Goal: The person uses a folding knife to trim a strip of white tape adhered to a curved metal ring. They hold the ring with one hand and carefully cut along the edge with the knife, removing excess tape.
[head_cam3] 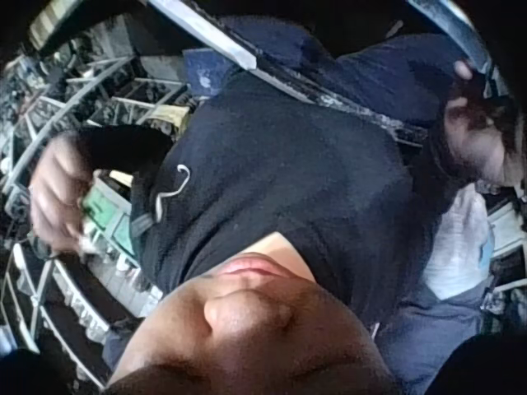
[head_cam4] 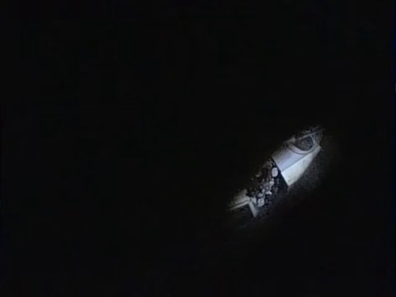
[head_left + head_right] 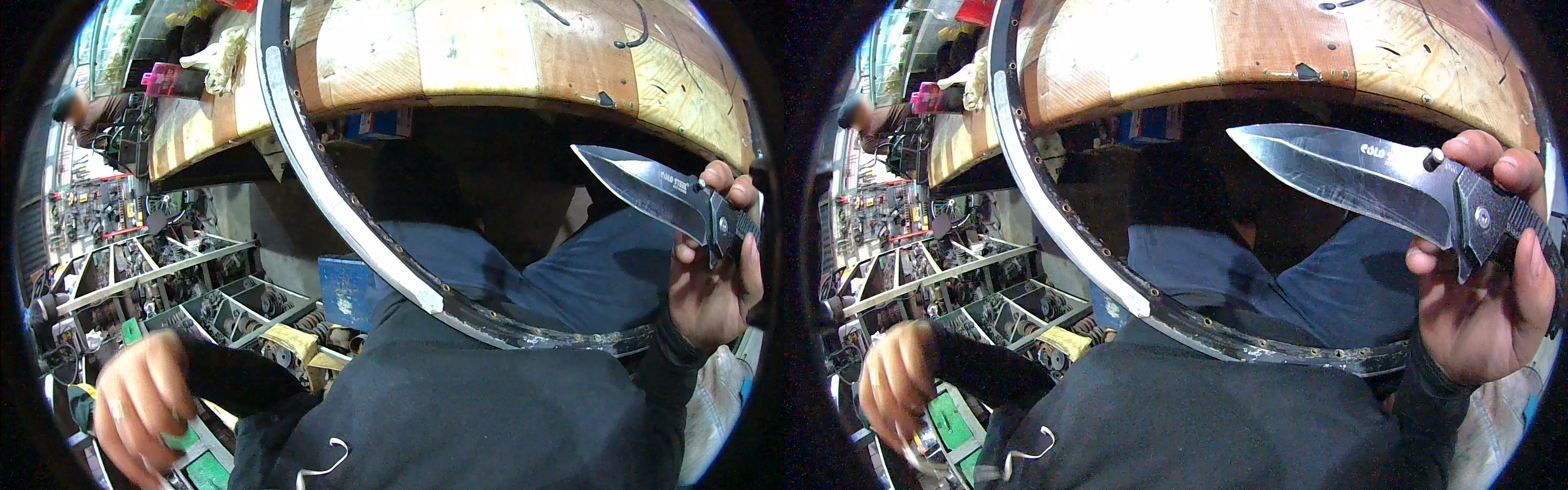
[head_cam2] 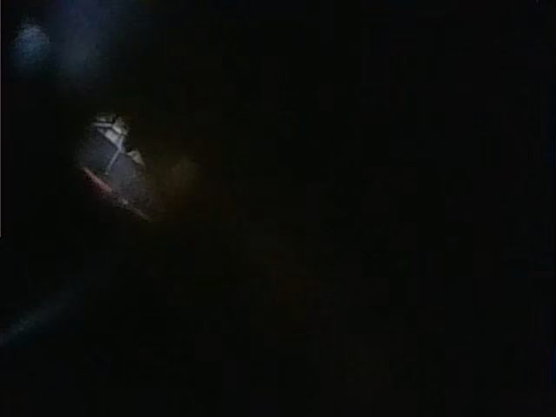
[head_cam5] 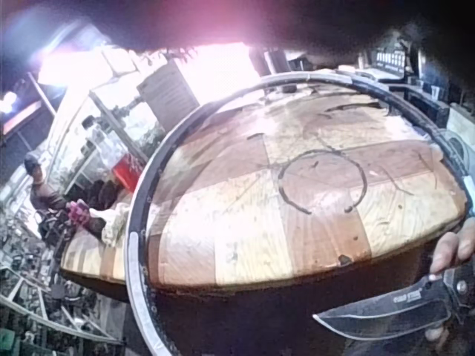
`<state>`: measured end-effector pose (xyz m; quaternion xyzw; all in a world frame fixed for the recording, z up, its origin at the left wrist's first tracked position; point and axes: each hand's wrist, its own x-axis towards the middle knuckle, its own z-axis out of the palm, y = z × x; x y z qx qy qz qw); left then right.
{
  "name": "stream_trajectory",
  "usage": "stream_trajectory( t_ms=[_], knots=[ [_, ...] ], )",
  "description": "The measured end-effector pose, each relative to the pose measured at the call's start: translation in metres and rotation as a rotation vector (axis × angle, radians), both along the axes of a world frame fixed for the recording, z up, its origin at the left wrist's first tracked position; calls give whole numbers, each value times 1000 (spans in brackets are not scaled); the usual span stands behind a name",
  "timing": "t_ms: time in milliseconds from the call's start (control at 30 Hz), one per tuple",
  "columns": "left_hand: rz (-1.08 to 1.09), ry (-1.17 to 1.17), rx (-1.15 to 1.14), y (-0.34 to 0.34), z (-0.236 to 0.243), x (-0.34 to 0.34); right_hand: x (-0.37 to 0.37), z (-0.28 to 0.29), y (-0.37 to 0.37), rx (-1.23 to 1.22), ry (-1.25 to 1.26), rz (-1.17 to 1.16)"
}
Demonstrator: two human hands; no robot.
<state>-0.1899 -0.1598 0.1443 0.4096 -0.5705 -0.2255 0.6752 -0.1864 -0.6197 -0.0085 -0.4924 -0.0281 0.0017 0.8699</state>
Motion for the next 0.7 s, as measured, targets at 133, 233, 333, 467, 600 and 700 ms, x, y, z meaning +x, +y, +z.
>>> stream_trajectory(
  t_ms=[133,233,333,467,600,700],
  knots=[
    [719,134,264,38,-40,2,-1,-8,3,-8,-35,22],
    [1720,280,489,58,-65,-9,5,-10,5,-53,-64,13],
    [1791,62,583,60,-68,1,7,-7,10,-61,-48,4],
    [1669,-92,461,53,-55,24,2,-12,10,-74,-21,-40],
    [1679,-221,400,42,-40,54,3,-8,11,-108,2,-52],
    [1787,-397,636,37,-28,61,6,-7,9,-102,1,-33]
  ],
)
